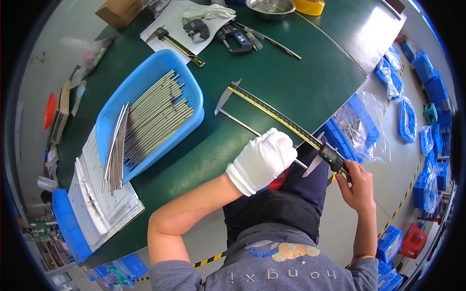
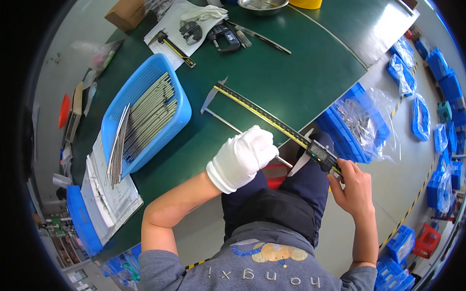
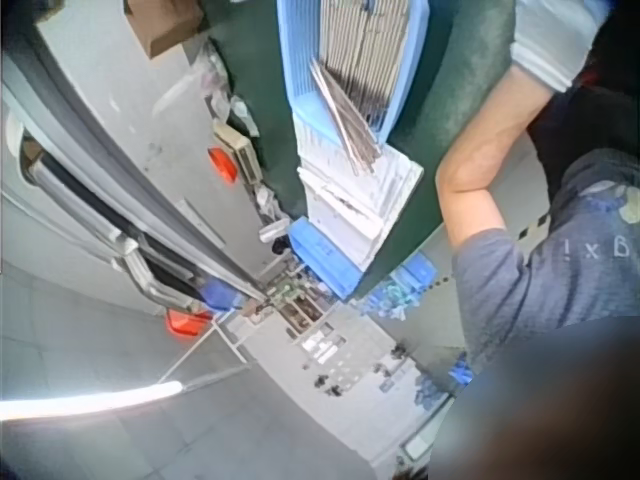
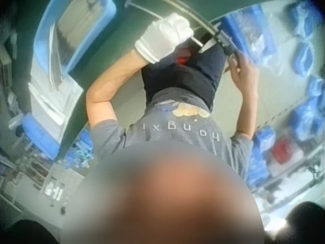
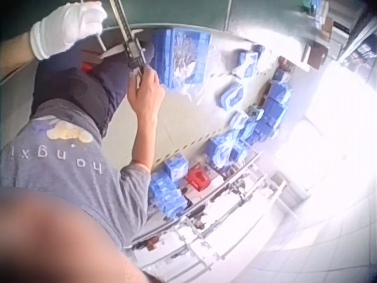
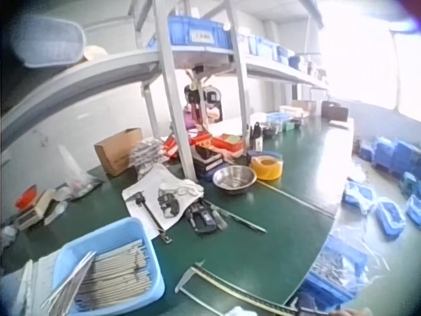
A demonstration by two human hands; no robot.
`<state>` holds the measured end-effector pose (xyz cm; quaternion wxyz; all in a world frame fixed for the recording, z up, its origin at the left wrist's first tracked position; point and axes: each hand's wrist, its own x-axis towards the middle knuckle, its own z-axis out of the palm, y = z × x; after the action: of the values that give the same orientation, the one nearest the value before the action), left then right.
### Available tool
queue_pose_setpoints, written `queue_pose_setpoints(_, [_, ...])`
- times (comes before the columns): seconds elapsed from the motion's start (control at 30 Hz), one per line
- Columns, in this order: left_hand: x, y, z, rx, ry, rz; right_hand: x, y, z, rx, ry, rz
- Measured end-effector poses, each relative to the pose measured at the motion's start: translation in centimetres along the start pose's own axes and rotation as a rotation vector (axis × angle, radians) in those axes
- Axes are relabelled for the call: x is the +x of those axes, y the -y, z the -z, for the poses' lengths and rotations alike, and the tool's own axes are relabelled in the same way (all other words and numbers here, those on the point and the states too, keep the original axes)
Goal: Measuring the length of metal rods using a digital caliper.
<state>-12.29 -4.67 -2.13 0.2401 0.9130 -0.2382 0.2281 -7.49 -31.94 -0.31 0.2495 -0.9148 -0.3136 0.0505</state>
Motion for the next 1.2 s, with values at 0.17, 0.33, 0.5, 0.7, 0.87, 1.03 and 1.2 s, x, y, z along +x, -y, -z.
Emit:
queue_pose_setpoints(0.17, [-0.2,0.1,0.4,0.051,-0.005,0.015,0.6,0.0,0.0,-0.003,0.008,-0.024])
queue_pose_setpoints(0.33, [0.0,0.4,0.5,0.009,0.05,0.025,0.6,-0.3,-0.2,-0.037,-0.011,0.011])
queue_pose_setpoints(0.5, [-0.1,-0.1,0.9,0.021,0.122,0.078,0.8,0.1,-0.1,-0.068,-0.035,0.023])
queue_pose_setpoints(0.7, [-0.3,-0.3,1.2,-0.003,0.109,0.071,0.9,0.3,-0.5,-0.113,-0.009,-0.027])
queue_pose_setpoints(0.87, [0.7,-0.6,0.9,-0.018,0.134,0.074,1.0,-0.4,-0.4,-0.091,0.009,-0.033])
queue_pose_setpoints(1.03, [1.5,-0.3,0.5,0.033,0.139,0.018,1.4,-0.8,-0.2,-0.091,0.002,-0.031])
queue_pose_setpoints(1.2, [0.1,0.1,0.1,0.081,0.012,-0.09,1.8,0.2,-0.8,-0.076,0.049,-0.016])
